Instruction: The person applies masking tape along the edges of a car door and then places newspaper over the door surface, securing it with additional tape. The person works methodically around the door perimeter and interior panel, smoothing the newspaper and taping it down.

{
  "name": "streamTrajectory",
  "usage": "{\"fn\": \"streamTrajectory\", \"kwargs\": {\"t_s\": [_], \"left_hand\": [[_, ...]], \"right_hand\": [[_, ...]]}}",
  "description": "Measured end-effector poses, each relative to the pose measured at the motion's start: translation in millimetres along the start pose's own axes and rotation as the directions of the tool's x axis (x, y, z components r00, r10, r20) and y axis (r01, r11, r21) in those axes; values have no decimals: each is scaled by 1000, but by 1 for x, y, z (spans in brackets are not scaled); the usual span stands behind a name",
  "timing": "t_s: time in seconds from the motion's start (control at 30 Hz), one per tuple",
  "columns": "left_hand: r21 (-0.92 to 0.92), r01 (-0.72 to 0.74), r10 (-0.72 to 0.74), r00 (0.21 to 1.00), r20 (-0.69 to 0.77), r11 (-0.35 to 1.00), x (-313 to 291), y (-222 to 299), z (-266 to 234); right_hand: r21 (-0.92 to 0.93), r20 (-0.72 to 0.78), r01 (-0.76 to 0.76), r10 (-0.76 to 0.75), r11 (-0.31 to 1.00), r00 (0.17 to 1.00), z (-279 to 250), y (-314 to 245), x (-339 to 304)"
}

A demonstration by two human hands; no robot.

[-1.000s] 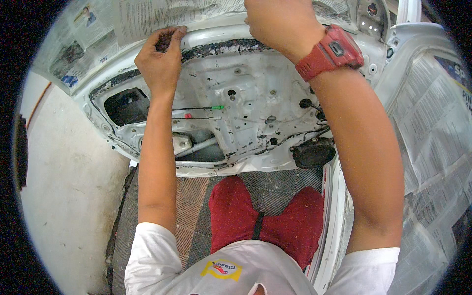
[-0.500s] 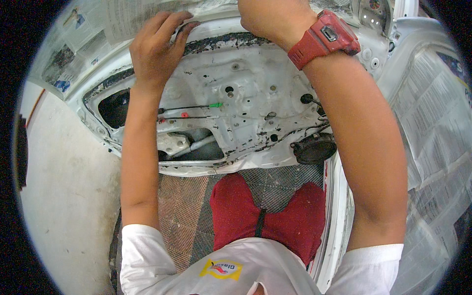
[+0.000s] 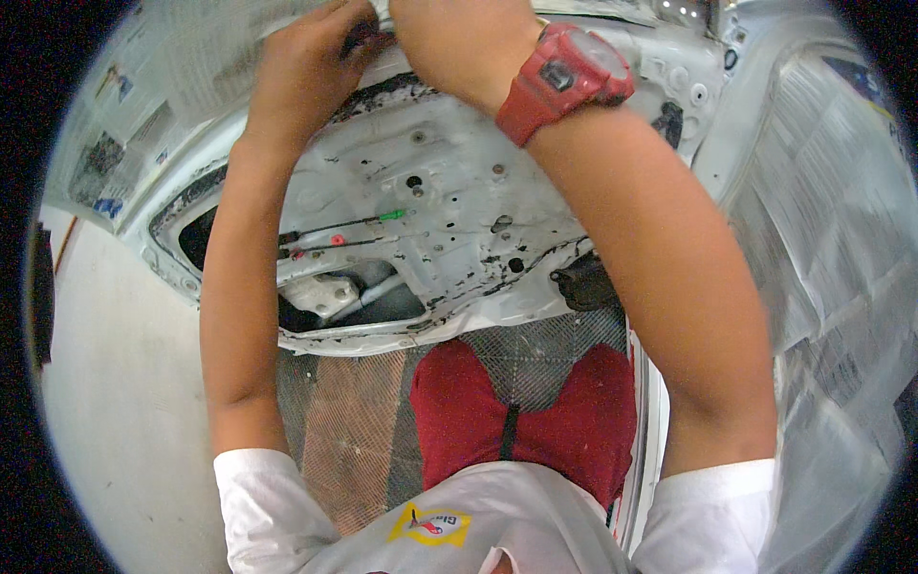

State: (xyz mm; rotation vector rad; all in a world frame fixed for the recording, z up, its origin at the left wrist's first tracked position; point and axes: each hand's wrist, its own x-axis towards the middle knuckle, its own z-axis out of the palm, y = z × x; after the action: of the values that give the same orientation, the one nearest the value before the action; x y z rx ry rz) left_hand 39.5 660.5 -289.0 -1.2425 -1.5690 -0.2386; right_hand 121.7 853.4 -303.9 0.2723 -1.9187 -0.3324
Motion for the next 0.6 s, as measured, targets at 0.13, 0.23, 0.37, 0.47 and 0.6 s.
{"fn": "streamTrajectory", "kwargs": {"t_s": [0.13,0.23,0.37,0.47,0.6], "left_hand": [[106,-33,26,997,67,994,0,-8,6],[95,-26,19,998,66,995,-2,-6,6],[61,-3,1,999,42,998,-2,-3,6],[126,6,-15,997,75,992,-1,-3,6],[22,39,-40,997,69,999,2,-1,6]], "right_hand": [[152,33,-13,8,988,999,-19,-18,-52],[240,159,-113,76,964,984,-44,-8,-90],[58,134,-285,275,957,952,-66,49,-104],[56,115,-320,312,946,943,-59,65,-95],[-13,94,-361,361,932,928,-49,70,-83]]}}
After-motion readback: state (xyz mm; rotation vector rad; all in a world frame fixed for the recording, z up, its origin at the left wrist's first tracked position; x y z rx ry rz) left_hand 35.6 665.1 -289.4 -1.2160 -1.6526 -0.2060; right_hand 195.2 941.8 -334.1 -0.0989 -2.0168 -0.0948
